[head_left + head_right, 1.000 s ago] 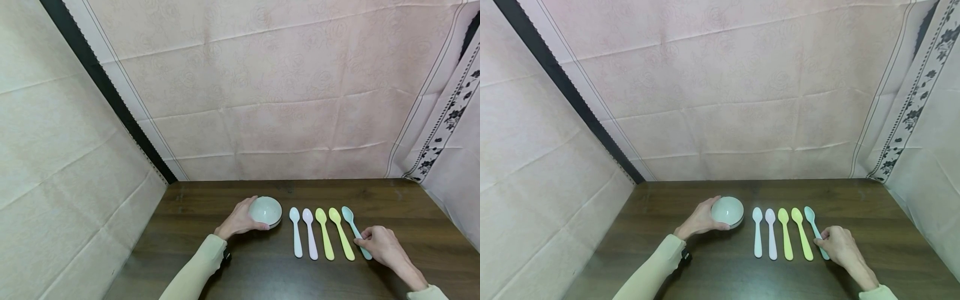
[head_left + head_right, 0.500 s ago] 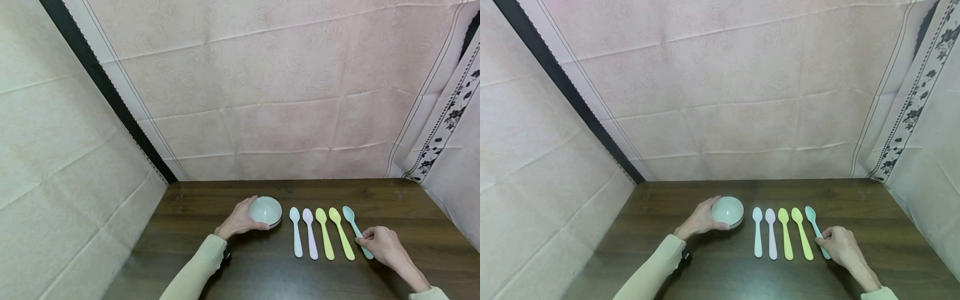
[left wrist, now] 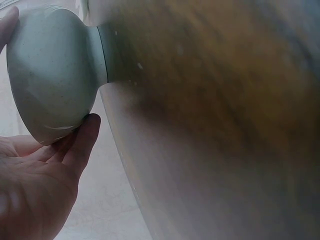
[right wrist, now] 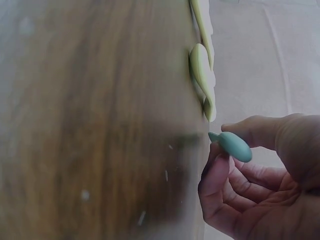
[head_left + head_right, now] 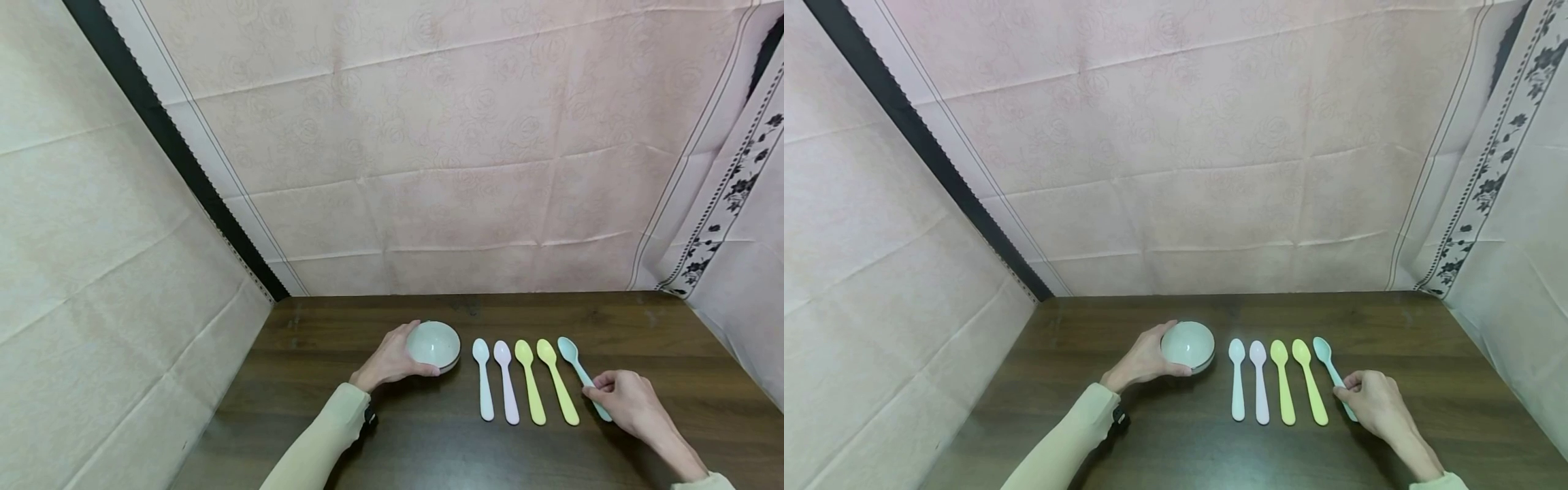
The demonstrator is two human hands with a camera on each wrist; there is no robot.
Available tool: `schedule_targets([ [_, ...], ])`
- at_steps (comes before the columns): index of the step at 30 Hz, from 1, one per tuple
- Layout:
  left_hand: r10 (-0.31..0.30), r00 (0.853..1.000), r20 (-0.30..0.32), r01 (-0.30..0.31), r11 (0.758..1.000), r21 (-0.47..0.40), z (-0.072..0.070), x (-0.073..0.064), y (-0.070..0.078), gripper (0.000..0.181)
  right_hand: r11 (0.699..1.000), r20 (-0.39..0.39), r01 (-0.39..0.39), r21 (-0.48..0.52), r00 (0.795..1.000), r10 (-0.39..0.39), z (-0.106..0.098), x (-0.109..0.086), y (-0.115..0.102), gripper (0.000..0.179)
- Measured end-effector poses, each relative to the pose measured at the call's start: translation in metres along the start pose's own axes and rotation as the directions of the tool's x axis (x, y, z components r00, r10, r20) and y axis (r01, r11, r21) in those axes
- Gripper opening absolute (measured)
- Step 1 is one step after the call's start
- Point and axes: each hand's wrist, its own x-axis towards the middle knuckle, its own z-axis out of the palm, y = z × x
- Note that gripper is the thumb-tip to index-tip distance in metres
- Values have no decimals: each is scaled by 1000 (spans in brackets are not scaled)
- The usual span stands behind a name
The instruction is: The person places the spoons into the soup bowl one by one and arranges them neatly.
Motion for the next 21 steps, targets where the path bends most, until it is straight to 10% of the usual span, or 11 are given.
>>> schedule_targets([
  [21,-7,1000,-2,7,1000,7,-1,-1,1,116,1000,-114,15,-17,993,-16,-4,-8,-1,26],
])
